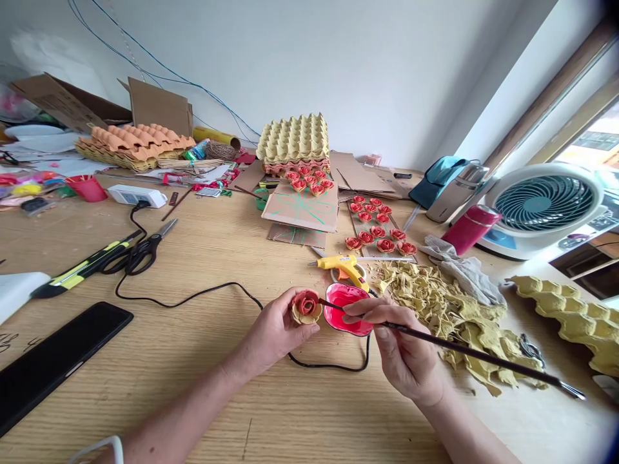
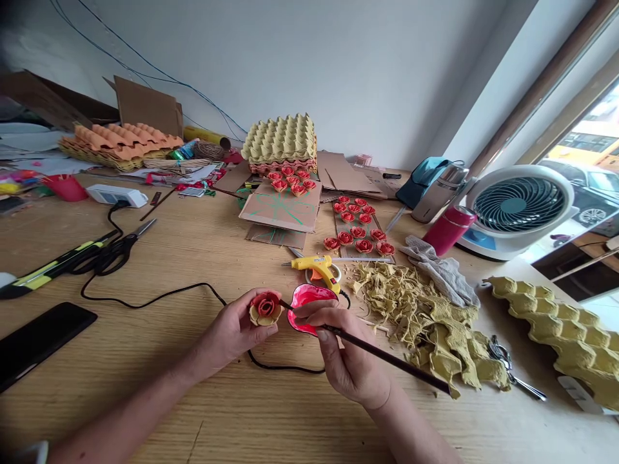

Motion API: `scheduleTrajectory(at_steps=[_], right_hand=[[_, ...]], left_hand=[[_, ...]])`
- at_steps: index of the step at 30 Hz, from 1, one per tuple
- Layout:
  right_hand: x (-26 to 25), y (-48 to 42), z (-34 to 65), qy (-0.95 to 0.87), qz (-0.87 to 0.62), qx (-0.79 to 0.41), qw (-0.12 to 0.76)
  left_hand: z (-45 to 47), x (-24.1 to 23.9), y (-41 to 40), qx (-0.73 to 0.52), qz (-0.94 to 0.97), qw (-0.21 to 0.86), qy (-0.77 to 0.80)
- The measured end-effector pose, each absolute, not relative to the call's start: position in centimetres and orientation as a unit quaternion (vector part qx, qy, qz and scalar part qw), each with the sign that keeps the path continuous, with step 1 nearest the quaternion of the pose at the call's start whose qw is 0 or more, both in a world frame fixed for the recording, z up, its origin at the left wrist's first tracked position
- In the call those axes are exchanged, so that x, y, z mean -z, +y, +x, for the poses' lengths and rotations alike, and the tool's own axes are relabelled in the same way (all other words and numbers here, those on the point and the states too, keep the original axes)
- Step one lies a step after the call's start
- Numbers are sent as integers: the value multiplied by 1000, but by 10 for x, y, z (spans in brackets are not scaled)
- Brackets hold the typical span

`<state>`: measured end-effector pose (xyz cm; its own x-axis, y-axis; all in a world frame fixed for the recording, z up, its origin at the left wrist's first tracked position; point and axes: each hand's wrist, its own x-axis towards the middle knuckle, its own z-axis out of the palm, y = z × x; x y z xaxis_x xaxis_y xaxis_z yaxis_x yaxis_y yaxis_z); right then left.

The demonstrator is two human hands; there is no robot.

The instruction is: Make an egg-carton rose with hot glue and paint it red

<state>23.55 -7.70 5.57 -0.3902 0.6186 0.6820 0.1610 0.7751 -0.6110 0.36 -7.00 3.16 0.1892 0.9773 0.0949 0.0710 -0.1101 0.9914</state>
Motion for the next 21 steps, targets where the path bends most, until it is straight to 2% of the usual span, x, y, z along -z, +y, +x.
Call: scheduleTrajectory(at_steps=[6,10,14,21], right_hand=[[-50,-76,240,-786,-244,-225,521],[-46,-72,245,-767,-297,-204,531],[-49,-67,245,-772,-361,-175,493],[-56,-63,238,-803,-372,-160,437]], left_hand=[[0,-30,-66,-464,593,476,454],[-1,-31,-66,-454,589,481,465],[0,-34,-66,-456,573,495,467],[1,-34,-67,-448,558,526,460]])
